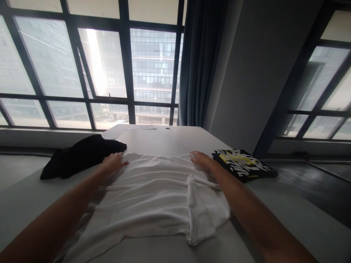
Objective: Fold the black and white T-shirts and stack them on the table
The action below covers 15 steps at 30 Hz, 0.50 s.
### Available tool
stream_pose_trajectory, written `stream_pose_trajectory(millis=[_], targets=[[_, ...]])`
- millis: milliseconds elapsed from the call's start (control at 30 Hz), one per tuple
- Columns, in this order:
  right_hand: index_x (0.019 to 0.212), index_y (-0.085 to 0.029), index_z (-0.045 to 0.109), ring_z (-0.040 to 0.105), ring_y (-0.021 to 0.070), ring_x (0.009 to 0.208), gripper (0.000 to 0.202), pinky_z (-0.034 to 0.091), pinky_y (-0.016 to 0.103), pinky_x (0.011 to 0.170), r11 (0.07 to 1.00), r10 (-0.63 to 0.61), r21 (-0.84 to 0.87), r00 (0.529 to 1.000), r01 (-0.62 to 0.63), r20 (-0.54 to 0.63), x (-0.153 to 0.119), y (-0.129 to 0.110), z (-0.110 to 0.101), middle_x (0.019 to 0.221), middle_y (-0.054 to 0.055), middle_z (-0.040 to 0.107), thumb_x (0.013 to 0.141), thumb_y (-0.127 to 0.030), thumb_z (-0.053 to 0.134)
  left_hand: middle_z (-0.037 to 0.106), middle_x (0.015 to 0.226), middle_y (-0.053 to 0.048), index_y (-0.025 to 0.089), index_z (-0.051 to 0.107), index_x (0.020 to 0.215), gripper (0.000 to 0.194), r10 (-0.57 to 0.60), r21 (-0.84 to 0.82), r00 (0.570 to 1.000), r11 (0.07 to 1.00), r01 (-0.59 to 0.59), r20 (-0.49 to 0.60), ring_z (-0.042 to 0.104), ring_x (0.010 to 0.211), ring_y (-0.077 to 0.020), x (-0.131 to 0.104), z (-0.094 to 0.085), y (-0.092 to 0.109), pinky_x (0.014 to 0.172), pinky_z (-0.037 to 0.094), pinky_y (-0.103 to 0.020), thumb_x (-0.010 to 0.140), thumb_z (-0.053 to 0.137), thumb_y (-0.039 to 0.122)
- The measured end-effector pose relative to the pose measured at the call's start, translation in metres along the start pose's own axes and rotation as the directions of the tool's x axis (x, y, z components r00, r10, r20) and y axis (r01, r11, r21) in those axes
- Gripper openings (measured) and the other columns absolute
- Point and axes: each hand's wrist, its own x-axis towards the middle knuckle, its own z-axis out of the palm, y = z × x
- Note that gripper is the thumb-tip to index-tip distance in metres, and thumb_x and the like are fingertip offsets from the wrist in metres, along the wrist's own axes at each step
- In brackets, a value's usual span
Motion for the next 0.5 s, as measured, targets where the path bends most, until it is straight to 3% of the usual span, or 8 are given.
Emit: stream_pose_trajectory(millis=[133, 233, 333, 400, 500], targets=[[0.136, -0.021, 0.058, 0.049, 0.0284, 0.132, 0.063, 0.035, 0.036, 0.112, 0.999, 0.010, -0.032, 1.000, -0.010, 0.012, 0.003, -0.007, 0.015, 0.140, 0.013, 0.057, 0.074, -0.032, 0.071, 0.065, 0.128, -0.021, 0.014, 0.061, 0.129, 0.065, 0.011, -0.068, 0.999, 0.998, -0.008, 0.037, 0.062, 0.114, -0.0372, 0.007, 0.018, -0.007, 0.085, 0.049, -0.039, 0.071, 0.070, 0.040], [0.137, -0.019, 0.055, 0.057, 0.0269, 0.121, 0.067, 0.043, 0.034, 0.104, 0.998, 0.060, -0.018, 0.993, -0.058, 0.099, 0.004, -0.007, 0.009, 0.129, 0.012, 0.064, 0.073, -0.026, 0.070, 0.070, 0.119, -0.018, 0.014, 0.064, 0.126, 0.059, 0.000, -0.112, 0.998, 0.994, 0.007, 0.067, 0.066, 0.104, -0.0349, 0.008, 0.019, -0.014, 0.078, 0.049, -0.037, 0.071, 0.067, 0.035], [0.122, -0.016, 0.065, 0.068, 0.0241, 0.091, 0.051, 0.054, 0.034, 0.084, 0.989, 0.141, 0.001, 0.953, -0.147, 0.267, 0.004, -0.007, -0.002, 0.102, 0.011, 0.072, 0.075, -0.037, 0.070, 0.075, 0.098, -0.013, 0.014, 0.071, 0.109, 0.047, 0.018, -0.149, 0.991, 0.989, 0.002, 0.132, 0.069, 0.087, -0.0296, 0.010, 0.016, -0.022, 0.069, 0.048, -0.032, 0.068, 0.067, 0.036], [0.108, -0.013, 0.069, 0.067, 0.0214, 0.073, 0.041, 0.056, 0.034, 0.072, 0.976, 0.214, -0.031, 0.916, -0.217, 0.340, 0.003, -0.010, -0.005, 0.083, 0.009, 0.070, 0.079, -0.043, 0.065, 0.074, 0.084, -0.010, 0.013, 0.073, 0.096, 0.040, 0.033, -0.165, 0.985, 0.986, -0.005, 0.169, 0.067, 0.078, -0.0262, 0.010, 0.013, -0.027, 0.066, 0.047, -0.030, 0.067, 0.068, 0.041], [0.096, -0.011, 0.072, 0.064, 0.0207, 0.066, 0.030, 0.054, 0.034, 0.066, 0.967, 0.255, -0.101, 0.905, -0.235, 0.339, -0.003, -0.018, -0.001, 0.074, 0.009, 0.068, 0.076, -0.033, 0.068, 0.070, 0.074, -0.008, 0.014, 0.071, 0.084, 0.044, 0.041, -0.191, 0.978, 0.982, -0.002, 0.203, 0.064, 0.069, -0.0225, 0.007, 0.010, -0.032, 0.062, 0.046, -0.029, 0.070, 0.064, 0.055]])
